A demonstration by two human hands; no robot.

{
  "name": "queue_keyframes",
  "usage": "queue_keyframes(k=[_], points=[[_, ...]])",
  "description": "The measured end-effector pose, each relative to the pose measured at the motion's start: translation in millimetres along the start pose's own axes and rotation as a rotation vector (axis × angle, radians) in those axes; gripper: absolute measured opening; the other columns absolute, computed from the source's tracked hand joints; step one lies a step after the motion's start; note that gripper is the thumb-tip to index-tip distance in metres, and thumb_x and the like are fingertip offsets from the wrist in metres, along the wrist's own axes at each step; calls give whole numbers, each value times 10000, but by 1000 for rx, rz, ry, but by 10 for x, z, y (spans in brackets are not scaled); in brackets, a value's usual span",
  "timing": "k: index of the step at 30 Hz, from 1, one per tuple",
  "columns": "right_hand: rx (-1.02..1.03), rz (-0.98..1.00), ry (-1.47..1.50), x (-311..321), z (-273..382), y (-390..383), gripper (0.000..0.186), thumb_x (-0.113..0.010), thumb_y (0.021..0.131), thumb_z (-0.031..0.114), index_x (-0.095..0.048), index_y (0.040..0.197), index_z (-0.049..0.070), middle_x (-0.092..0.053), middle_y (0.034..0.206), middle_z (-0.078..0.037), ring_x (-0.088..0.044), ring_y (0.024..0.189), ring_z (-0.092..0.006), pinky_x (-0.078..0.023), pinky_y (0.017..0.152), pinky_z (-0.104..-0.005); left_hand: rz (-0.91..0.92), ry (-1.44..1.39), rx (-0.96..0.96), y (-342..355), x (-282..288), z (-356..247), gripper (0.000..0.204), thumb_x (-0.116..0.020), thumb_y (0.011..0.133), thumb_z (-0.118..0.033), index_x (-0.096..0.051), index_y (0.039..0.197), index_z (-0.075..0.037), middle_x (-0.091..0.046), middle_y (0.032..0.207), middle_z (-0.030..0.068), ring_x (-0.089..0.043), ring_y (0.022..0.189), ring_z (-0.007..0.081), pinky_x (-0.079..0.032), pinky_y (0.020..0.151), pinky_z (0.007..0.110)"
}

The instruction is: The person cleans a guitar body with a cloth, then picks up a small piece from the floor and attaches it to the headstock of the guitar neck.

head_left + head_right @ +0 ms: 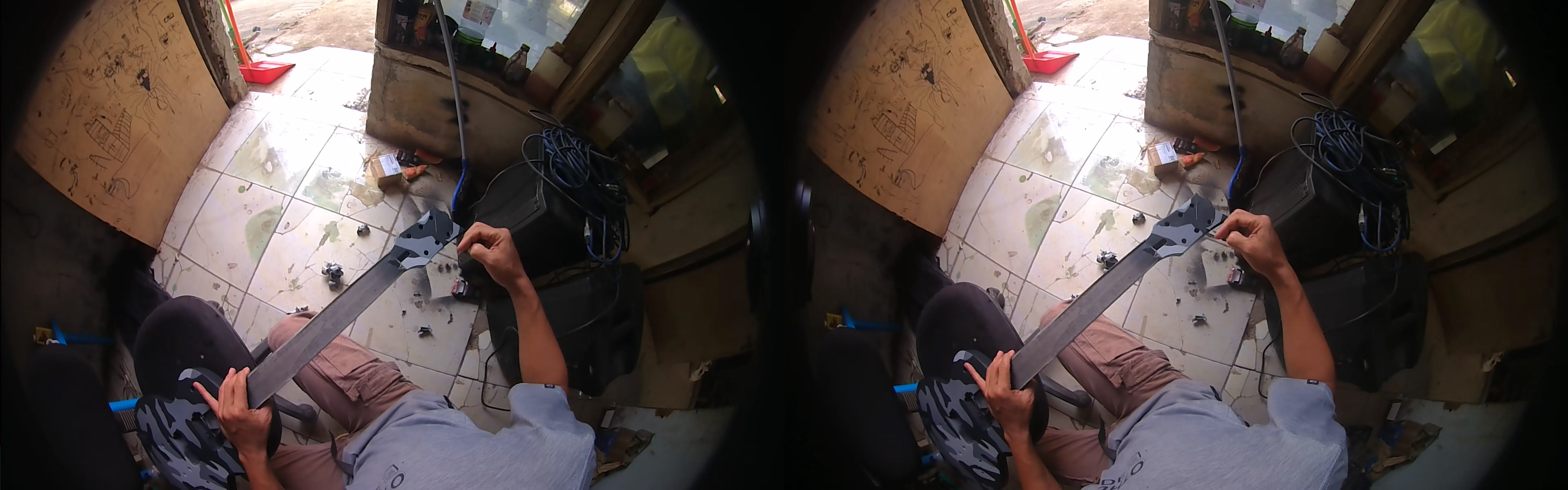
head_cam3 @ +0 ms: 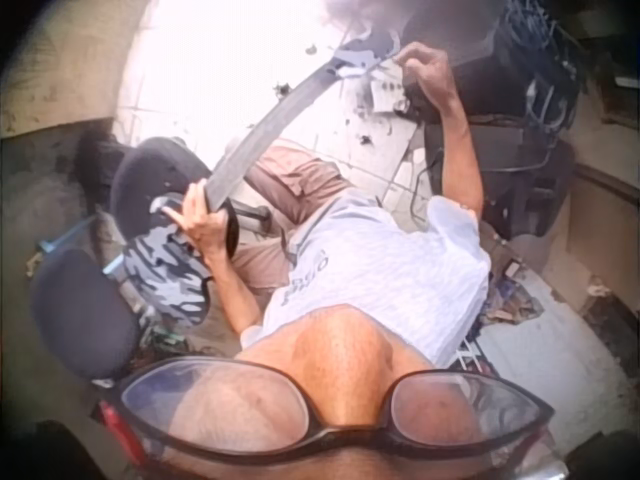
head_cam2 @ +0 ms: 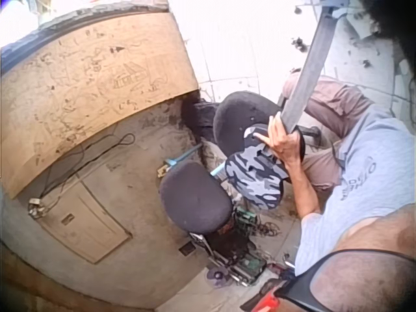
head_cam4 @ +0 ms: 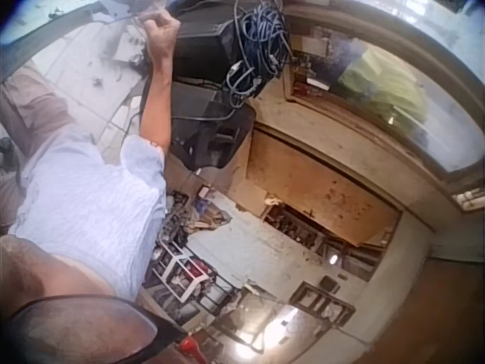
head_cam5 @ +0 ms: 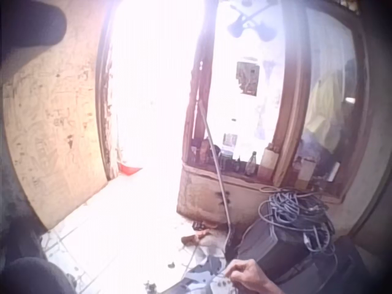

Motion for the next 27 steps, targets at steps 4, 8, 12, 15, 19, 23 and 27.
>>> queue_keyframes(k=[4, 8, 12, 15, 19, 23, 27], points=[[-173, 1, 222, -102, 18, 175, 183, -583, 825, -9, -759, 872, -29, -609, 704, 12, -528, 679, -64, -424, 639, -226, 1, -5, -1, 7, -2, -4, 504, -772, 716, -155, -689, 1198, -33, -712, 1116, 101, -671, 1177, 303, -140, 1260, 679], [-331, -28, 416, -144, -48, 353, 153, -560, 844, -27, -709, 880, -28, -613, 758, -8, -523, 669, -81, -435, 635, -230, 2, -7, -5, 9, 3, -8, 505, -769, 716, -156, -689, 1198, -29, -713, 1117, 103, -671, 1176, 303, -139, 1260, 679], [-371, -58, 544, -173, -124, 441, 140, -568, 877, -5, -704, 910, -17, -599, 750, -6, -533, 653, -95, -460, 634, -233, -5, -7, -9, 1, -2, 11, 509, -774, 716, -162, -691, 1200, -29, -714, 1113, 105, -671, 1174, 303, -137, 1261, 678], [-387, -94, 619, -170, -208, 455, 133, -565, 893, -5, -684, 951, -11, -615, 784, -18, -573, 686, -105, -506, 671, -253, -8, -8, -10, 1, -8, 14, 510, -777, 718, -166, -692, 1202, -30, -715, 1112, 105, -672, 1173, 302, -133, 1262, 678], [-378, -147, 683, -133, -337, 446, 139, -566, 910, -3, -667, 1005, -11, -630, 820, -23, -601, 702, -109, -540, 693, -264, -3, -5, -7, 2, -2, 11, 509, -782, 720, -170, -693, 1201, -31, -716, 1118, 103, -672, 1175, 300, -132, 1263, 678], [-366, -194, 648, -135, -357, 426, 155, -566, 908, -10, -665, 1027, -16, -639, 829, -24, -606, 692, -107, -543, 685, -259, -1, -2, -6, -8, -2, 23, 516, -785, 716, -170, -692, 1205, -33, -717, 1126, 104, -671, 1178, 301, -134, 1263, 678], [-349, -223, 648, -134, -381, 425, 157, -570, 904, -13, -669, 1025, -16, -643, 816, -27, -607, 680, -108, -545, 683, -258, -2, -5, -10, -14, -13, 42, 522, -780, 715, -167, -691, 1212, -34, -717, 1130, 105, -671, 1180, 304, -133, 1262, 679]])
Point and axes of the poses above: each hand's wrist, its own y-axis towards the middle knuckle, its own x-axis out of the back of the hand, z = x × y, the point moved 3 cm from there along y, towards the middle knuckle
